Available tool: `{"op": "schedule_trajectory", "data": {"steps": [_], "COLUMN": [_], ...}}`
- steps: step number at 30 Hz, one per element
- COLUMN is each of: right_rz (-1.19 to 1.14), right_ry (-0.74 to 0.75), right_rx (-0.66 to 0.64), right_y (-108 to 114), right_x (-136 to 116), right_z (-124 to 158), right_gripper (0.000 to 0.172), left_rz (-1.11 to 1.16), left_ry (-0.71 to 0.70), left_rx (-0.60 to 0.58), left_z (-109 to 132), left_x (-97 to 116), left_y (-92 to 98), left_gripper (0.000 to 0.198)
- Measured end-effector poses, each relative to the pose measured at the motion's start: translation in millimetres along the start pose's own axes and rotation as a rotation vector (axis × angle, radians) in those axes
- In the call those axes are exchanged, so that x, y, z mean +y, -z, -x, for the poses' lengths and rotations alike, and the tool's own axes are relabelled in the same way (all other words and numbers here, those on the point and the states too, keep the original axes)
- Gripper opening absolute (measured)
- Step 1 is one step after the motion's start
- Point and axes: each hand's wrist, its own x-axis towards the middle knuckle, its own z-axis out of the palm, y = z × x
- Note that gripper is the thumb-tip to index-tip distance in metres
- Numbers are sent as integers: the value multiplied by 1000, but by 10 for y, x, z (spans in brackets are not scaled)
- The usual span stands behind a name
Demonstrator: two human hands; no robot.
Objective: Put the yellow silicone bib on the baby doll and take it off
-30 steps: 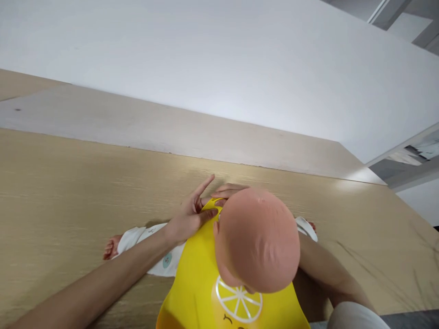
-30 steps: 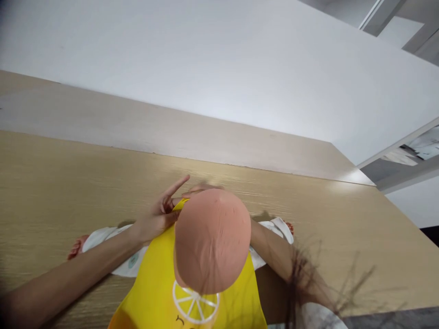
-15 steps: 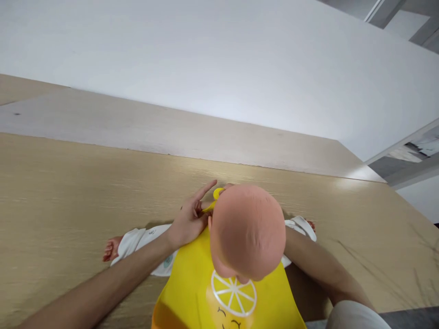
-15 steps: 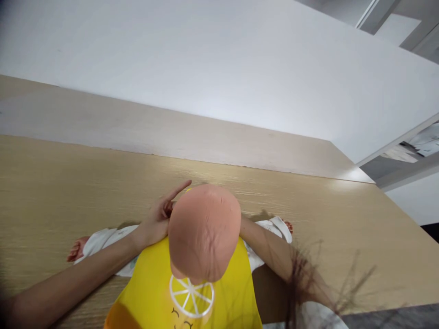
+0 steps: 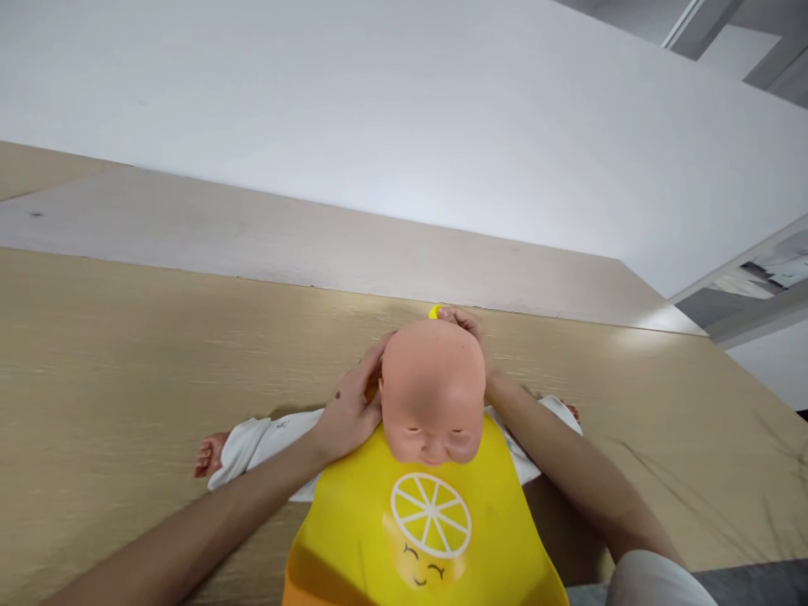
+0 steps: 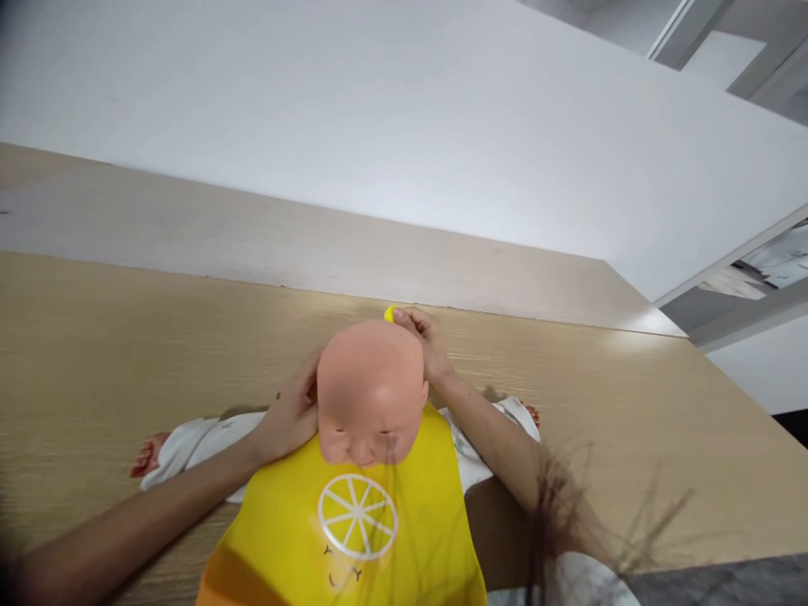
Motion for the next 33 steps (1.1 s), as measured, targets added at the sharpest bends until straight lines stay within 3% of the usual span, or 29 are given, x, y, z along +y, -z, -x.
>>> {"op": "schedule_trajectory", "data": {"steps": [4, 10, 21, 33], "right_rz": [-58, 77, 264, 414], "right_ry": [176, 268, 191, 101], "right_rx": [139, 175, 175, 153], "right_y": [151, 214, 222, 268], "right_x": [-29, -71, 71, 182], "right_z": [-29, -29, -119, -164], "right_gripper": [49, 47, 62, 60], "left_rz": [-93, -235, -424, -623], "left_ry": [-36, 20, 174, 260], "left_rx": [-22, -2, -45, -140], "left_z": [-7, -22, -51, -102], "left_x": [-89, -113, -47, -26], "left_y": [7, 3, 25, 26], "left_gripper": [63, 58, 62, 62]}}
